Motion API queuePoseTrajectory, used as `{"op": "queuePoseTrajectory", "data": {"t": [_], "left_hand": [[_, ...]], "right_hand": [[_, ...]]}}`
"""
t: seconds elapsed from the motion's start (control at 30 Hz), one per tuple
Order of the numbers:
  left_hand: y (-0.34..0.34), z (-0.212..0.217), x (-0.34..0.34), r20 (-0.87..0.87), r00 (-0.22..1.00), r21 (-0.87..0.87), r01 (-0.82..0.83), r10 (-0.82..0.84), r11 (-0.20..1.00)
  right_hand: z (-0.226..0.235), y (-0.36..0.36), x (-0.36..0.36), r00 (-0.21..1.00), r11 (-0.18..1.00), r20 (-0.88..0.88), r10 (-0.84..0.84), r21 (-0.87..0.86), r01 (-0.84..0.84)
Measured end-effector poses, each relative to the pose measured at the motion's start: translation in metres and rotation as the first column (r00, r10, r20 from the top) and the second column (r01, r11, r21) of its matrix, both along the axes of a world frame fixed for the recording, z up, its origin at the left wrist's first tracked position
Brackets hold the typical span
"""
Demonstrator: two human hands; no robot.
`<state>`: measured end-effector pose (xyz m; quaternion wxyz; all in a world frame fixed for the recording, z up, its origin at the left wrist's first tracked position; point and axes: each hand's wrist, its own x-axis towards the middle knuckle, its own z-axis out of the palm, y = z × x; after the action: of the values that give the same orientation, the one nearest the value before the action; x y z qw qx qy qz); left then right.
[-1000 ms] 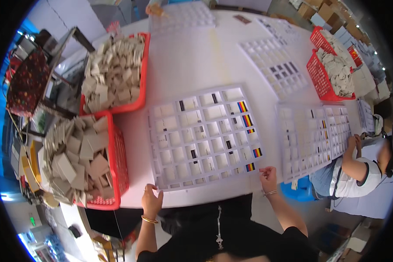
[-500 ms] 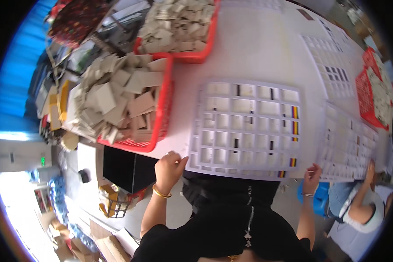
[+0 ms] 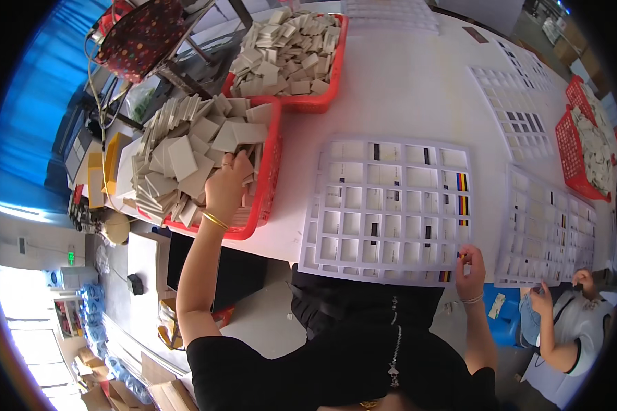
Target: The person picks small rectangular tiles from a red basket and places them into the compartments of a white plastic tray. The person handles the tiles one by one, filling the grid slots systematically.
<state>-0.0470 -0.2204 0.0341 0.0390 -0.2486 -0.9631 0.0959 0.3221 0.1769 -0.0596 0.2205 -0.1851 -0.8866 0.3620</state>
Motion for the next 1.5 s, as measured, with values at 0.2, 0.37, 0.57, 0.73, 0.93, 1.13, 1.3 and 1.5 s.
{"op": "queuePoseTrajectory", "data": {"t": [0.2, 0.37, 0.57, 0.73, 0.93, 1.13, 1.3, 1.5], "left_hand": [[0.004, -0.003, -0.004, 0.004, 0.999, -0.061, -0.050, 0.050, 0.997], [0.010, 0.019, 0.015, -0.057, 0.997, 0.108, -0.049, 0.056, 0.993], [0.027, 0.035, -0.021, -0.299, 0.935, 0.078, -0.176, 0.192, 0.981], [0.034, 0.038, -0.045, -0.229, 0.960, -0.107, -0.188, 0.160, 0.976], [0.021, 0.051, -0.044, -0.225, 0.943, -0.119, -0.277, 0.246, 0.953], [0.012, 0.106, 0.027, -0.389, 0.889, -0.046, -0.280, 0.241, 0.959], [0.030, 0.099, 0.098, -0.382, 0.922, 0.245, 0.044, 0.055, 0.969], [0.099, 0.008, 0.171, 0.142, 0.876, 0.494, 0.341, -0.462, 0.799]], "right_hand": [[0.001, 0.001, 0.012, 0.999, 0.999, 0.029, -0.043, 0.010, 0.043], [0.004, 0.001, 0.012, 0.999, 0.999, 0.028, -0.047, 0.019, 0.046], [0.000, -0.002, -0.003, 0.999, 1.000, 0.019, 0.026, 0.006, -0.026], [0.007, -0.009, -0.015, 0.995, 0.995, -0.009, 0.096, -0.001, -0.096], [0.007, -0.008, -0.006, 0.997, 0.998, 0.011, 0.070, -0.002, -0.070], [0.005, -0.014, -0.016, 0.993, 0.993, 0.025, 0.116, -0.004, -0.116], [0.007, -0.053, -0.051, 0.964, 0.929, -0.054, 0.262, -0.258, -0.267], [0.045, -0.092, -0.097, 0.902, 0.575, -0.144, 0.407, -0.727, -0.376]]}}
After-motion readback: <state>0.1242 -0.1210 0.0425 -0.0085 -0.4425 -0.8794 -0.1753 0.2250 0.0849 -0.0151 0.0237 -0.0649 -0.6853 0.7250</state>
